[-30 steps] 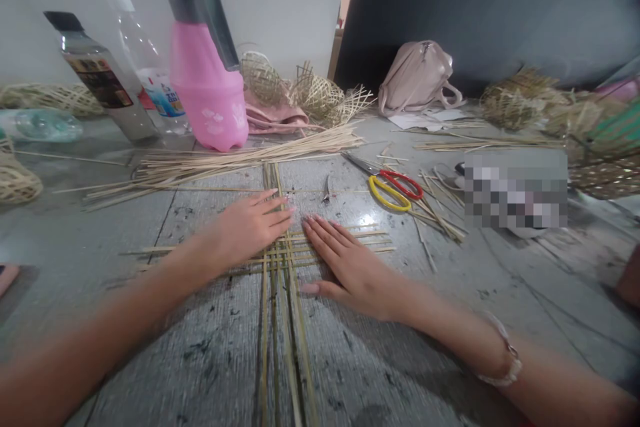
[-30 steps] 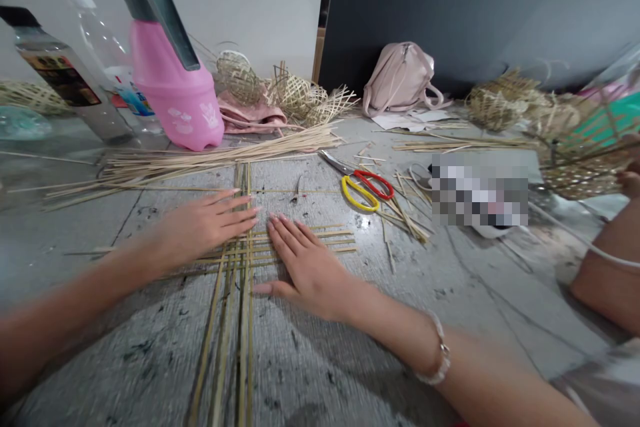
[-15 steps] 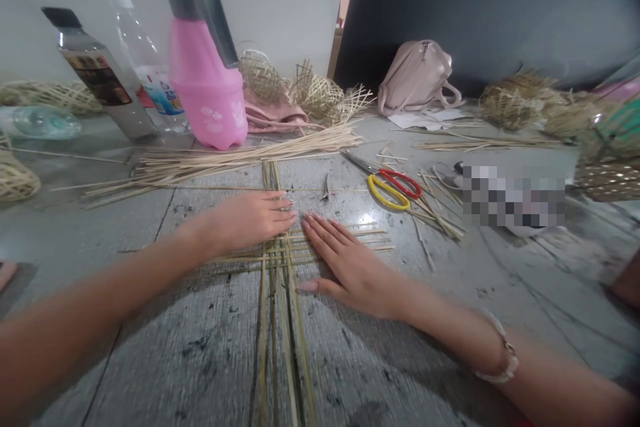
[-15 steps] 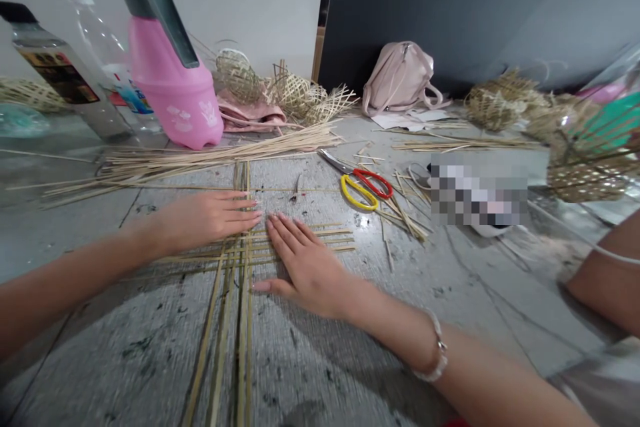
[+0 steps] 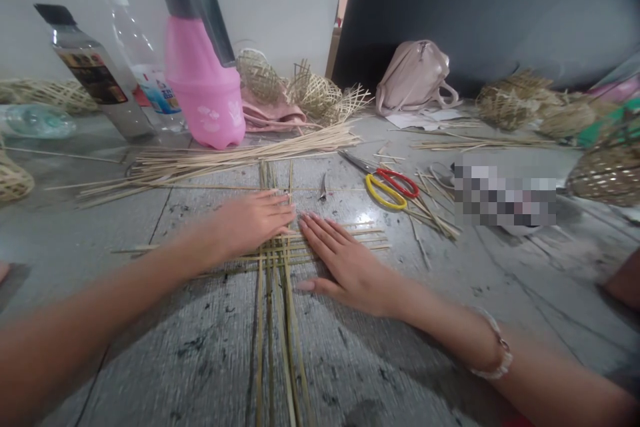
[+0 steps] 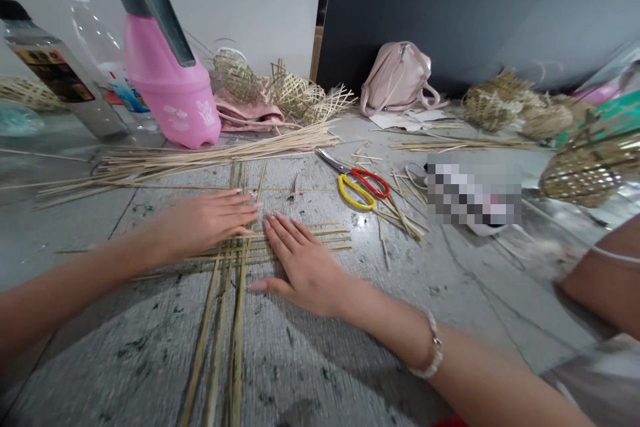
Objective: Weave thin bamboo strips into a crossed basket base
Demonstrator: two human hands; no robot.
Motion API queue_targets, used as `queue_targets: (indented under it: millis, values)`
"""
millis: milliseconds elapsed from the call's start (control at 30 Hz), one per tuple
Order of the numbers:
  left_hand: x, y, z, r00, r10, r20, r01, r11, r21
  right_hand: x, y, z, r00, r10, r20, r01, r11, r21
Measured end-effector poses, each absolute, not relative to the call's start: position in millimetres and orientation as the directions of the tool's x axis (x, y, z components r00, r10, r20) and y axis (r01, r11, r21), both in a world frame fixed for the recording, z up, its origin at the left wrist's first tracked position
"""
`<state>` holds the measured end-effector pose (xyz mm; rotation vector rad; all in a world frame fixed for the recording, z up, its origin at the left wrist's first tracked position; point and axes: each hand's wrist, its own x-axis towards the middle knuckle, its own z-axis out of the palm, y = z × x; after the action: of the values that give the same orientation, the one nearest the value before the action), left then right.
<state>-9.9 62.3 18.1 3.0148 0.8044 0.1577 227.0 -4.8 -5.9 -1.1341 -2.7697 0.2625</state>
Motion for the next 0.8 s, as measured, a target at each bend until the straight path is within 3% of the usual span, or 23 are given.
queue_targets:
  millis: [467, 800]
  values:
    - [-11.2, 12.8, -4.1, 0.727, 0.685, 0.047, 0.666, -0.720, 0.194, 225.5, -5.3, -5.5, -0.697, 0.714, 0.063, 0.685, 0.690, -0.234]
    - [-0.9, 12.7, -0.8, 0.674, 0.739, -0.004, 0.722, -0.657, 0.217, 223.7, -5.9, -1.6, -0.681, 0.732, 0.018, 0.712, 0.667, -0.218]
